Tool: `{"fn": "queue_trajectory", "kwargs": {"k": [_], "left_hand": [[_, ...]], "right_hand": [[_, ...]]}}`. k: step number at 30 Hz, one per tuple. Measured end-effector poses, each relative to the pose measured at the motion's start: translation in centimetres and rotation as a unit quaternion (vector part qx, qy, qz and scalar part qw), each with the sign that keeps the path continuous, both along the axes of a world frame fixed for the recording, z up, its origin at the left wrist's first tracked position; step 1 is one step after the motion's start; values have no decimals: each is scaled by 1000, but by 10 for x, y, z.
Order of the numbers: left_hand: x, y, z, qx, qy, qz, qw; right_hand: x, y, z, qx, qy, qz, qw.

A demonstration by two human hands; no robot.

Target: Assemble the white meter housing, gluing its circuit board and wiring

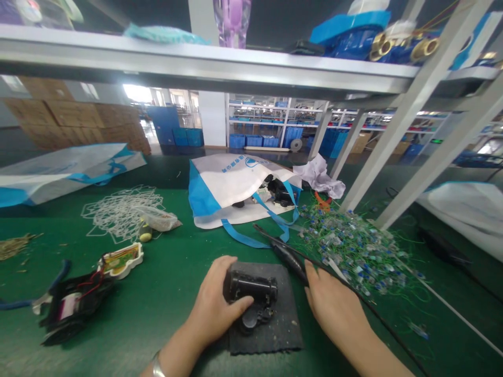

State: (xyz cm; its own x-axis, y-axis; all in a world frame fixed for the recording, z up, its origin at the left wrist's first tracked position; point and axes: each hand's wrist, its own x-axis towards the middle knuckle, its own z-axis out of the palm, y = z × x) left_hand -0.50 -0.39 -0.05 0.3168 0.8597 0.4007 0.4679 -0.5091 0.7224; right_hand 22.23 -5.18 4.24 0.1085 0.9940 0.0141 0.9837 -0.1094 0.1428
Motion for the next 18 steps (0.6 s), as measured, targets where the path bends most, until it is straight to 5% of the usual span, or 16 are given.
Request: {"fn": "queue_trajectory", "kwargs": {"k": [5, 8, 12, 16, 18], "left_hand": [[-4, 10, 3, -198, -126, -88, 968], [-4, 9, 8, -220, -89, -109, 965], [5, 1, 6, -185, -57, -37, 980], [16, -7, -1, -146, -20, 46, 988], [20, -8, -3, -138, -3, 64, 988]], "right_hand": [[1, 23, -7, -2, 73, -3, 997], [8, 31, -12, -19, 117, -4, 993], [19, 36, 3, -3, 203, 9, 979], [18, 33, 45, 97, 456, 21, 884], [9, 30, 66, 158, 505, 24, 848]]}}
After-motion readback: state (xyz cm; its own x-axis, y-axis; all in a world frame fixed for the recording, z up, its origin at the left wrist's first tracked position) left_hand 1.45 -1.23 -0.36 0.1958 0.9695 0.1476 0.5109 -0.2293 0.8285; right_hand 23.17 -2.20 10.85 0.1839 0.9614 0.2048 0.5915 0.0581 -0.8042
